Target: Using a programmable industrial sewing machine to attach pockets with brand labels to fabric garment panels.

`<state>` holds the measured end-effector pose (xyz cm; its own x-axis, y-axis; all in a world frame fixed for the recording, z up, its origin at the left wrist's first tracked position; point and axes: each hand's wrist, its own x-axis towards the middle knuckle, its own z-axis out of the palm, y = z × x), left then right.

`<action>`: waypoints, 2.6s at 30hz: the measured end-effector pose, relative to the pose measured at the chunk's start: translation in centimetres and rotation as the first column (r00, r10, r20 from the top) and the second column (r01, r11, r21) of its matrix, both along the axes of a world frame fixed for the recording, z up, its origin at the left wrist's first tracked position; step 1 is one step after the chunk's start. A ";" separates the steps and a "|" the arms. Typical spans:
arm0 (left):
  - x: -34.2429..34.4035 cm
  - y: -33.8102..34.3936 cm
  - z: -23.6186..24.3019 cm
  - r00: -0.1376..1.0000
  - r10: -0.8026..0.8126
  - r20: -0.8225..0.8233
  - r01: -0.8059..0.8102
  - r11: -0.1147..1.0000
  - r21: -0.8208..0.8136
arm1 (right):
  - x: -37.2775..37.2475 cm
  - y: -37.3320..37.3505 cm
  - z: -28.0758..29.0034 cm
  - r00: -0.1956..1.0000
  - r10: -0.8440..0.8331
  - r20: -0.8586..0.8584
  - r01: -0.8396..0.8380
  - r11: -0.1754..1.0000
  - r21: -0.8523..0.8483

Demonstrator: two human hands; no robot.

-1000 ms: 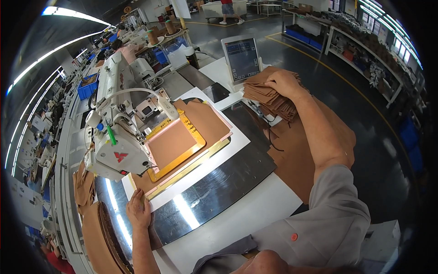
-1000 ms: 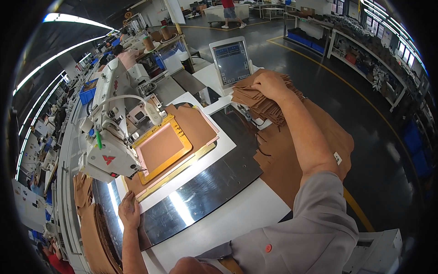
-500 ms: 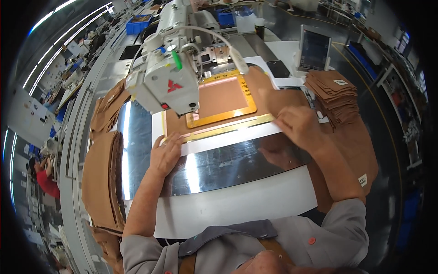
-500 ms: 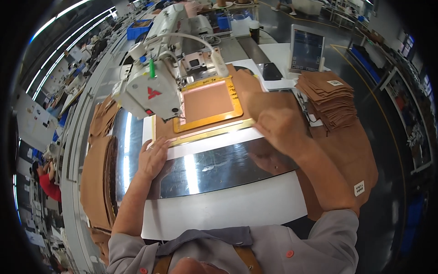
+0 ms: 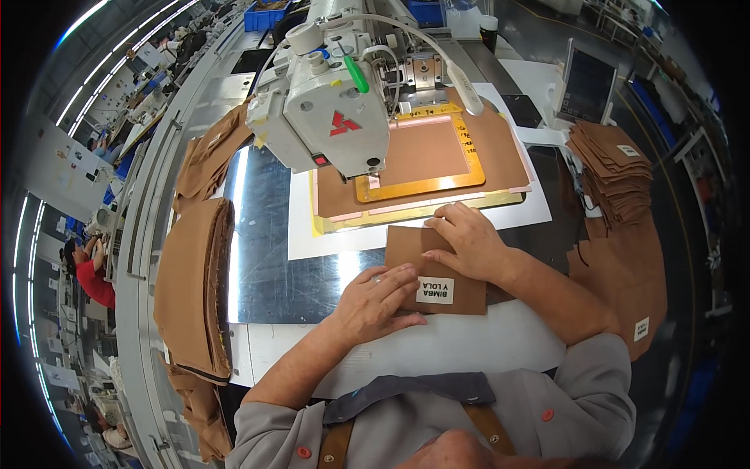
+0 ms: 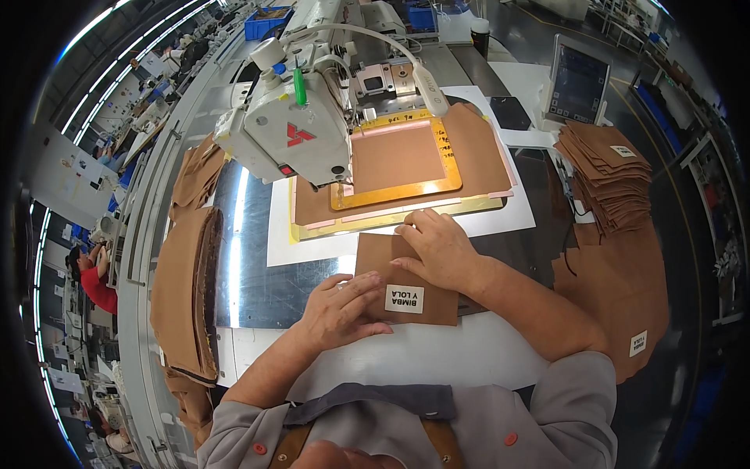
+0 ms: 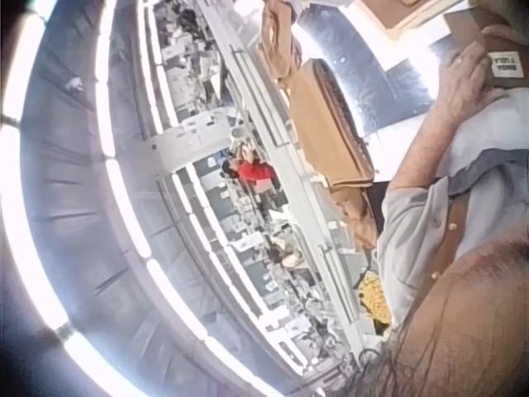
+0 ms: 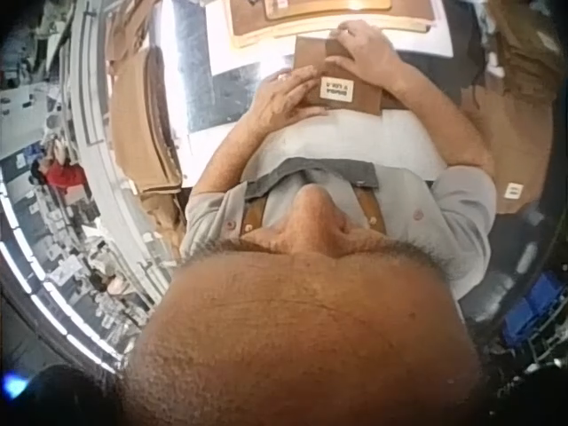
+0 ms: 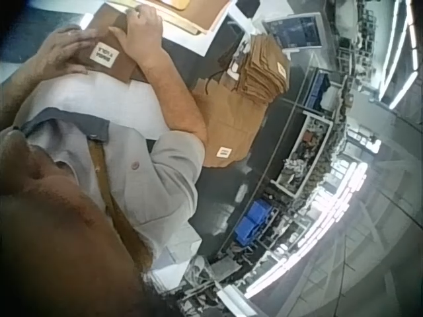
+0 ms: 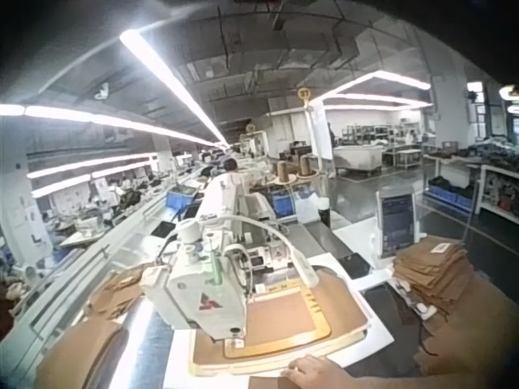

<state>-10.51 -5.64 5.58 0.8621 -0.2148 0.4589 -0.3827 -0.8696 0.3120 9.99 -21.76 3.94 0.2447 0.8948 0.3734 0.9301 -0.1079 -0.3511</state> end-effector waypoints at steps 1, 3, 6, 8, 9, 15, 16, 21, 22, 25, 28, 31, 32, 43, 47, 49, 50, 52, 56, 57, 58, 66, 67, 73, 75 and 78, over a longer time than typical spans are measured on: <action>-1.0 0.7 0.3 0.993 0.044 -0.112 -0.038 0.998 0.053 | -0.2 0.4 -0.1 1.000 -0.003 -0.010 0.003 1.000 0.004; -2.3 1.7 0.1 0.969 0.093 -0.227 -0.068 0.991 0.115 | -0.3 1.2 -0.2 1.000 0.000 -0.030 -0.003 0.997 -0.083; -3.4 2.3 -1.2 0.979 0.000 -0.205 0.013 0.998 0.062 | 0.1 2.3 0.7 0.993 0.001 -0.121 -0.024 0.981 -0.192; -3.7 2.0 -1.5 0.988 0.000 -0.154 0.000 1.000 -0.003 | -0.2 2.7 1.1 0.987 0.008 -0.158 -0.040 0.979 -0.200; -3.6 2.1 -1.3 0.988 -0.002 -0.154 0.001 1.000 -0.003 | -0.2 2.8 1.2 0.982 0.005 -0.187 -0.044 0.977 -0.209; -4.1 2.1 0.9 0.981 0.040 -0.190 -0.018 0.993 0.118 | -0.5 3.6 -0.3 0.984 -0.002 -0.177 -0.031 0.982 -0.188; -4.2 2.1 0.7 0.979 0.037 -0.198 -0.018 0.995 0.097 | -0.6 3.6 -0.1 0.984 0.001 -0.176 -0.034 0.982 -0.186; -4.4 1.9 0.2 0.983 0.013 -0.183 0.007 0.994 0.105 | -0.8 3.2 0.7 0.979 0.015 -0.205 -0.047 0.987 -0.150; -4.2 1.8 0.2 0.986 0.001 -0.167 0.020 0.992 0.124 | -0.8 3.1 0.7 0.979 0.014 -0.205 -0.046 0.987 -0.151; -3.8 1.5 -0.1 0.990 -0.010 -0.141 0.031 0.988 0.152 | -0.6 3.0 0.7 0.979 -0.006 -0.204 -0.029 0.985 -0.171; -3.7 1.3 -0.3 0.993 -0.015 -0.116 0.034 0.985 0.167 | -0.4 2.9 0.4 0.982 0.003 -0.191 -0.036 0.985 -0.168; -3.0 1.4 0.6 0.994 -0.044 -0.096 0.056 0.990 0.132 | 0.2 2.9 0.1 0.981 0.000 -0.192 -0.030 0.987 -0.155; -2.5 1.7 1.0 0.994 -0.060 -0.088 0.069 0.993 0.095 | 0.5 3.1 -0.3 0.984 0.011 -0.180 -0.036 0.990 -0.134; 8.2 17.9 4.2 0.913 0.398 -0.086 -0.315 0.557 -0.768 | 1.8 1.6 -0.5 0.929 0.124 -0.349 -0.135 0.991 -0.009; 9.1 15.0 4.1 0.818 0.551 0.168 -0.363 0.720 -0.592 | 2.0 0.9 -0.9 0.913 0.132 -0.385 -0.132 0.991 0.026; 8.3 16.1 4.6 0.858 0.509 0.068 -0.393 0.736 -0.551 | 1.4 0.8 -0.4 0.917 0.139 -0.374 -0.133 0.990 0.043; 8.4 15.6 4.7 0.870 0.488 0.066 -0.350 0.706 -0.616 | 1.3 0.7 -0.2 0.919 0.147 -0.365 -0.141 0.989 0.043; 8.8 15.8 4.2 0.855 0.506 0.114 -0.357 0.733 -0.579 | 1.0 0.6 -0.6 0.920 0.137 -0.366 -0.128 0.991 0.048; 8.9 15.4 4.0 0.837 0.538 0.101 -0.391 0.716 -0.578 | 0.7 0.1 -0.8 0.917 0.124 -0.378 -0.119 0.992 0.037; 8.9 15.5 3.9 0.836 0.536 0.119 -0.365 0.704 -0.609 | 0.6 0.1 -0.7 0.911 0.129 -0.391 -0.124 0.992 0.039; 8.7 15.6 3.9 0.828 0.546 0.127 -0.393 0.726 -0.565 | 0.5 0.0 -0.7 0.913 0.126 -0.388 -0.118 0.992 0.043; 8.4 14.9 2.3 0.767 0.615 0.179 -0.433 0.704 -0.563 | 0.2 -0.1 -1.2 0.936 0.149 -0.318 -0.135 0.989 0.064; 8.6 14.2 1.6 0.708 0.661 0.249 -0.440 0.689 -0.576 | 0.2 -0.3 -1.2 0.938 0.143 -0.317 -0.127 0.989 0.070; 4.5 8.9 -2.6 0.741 0.671 0.011 -0.611 0.681 -0.404 | 0.3 -0.7 -1.6 0.924 0.143 -0.354 -0.122 0.989 0.080; 3.5 6.6 -2.5 0.821 0.571 -0.018 -0.539 0.762 -0.358 | 0.3 -0.8 -1.5 0.927 0.161 -0.338 -0.148 0.987 0.064; 1.4 3.2 -3.0 0.907 0.271 -0.323 -0.384 0.847 -0.367 | 0.4 -0.9 -1.1 0.922 0.179 -0.343 -0.173 0.984 0.046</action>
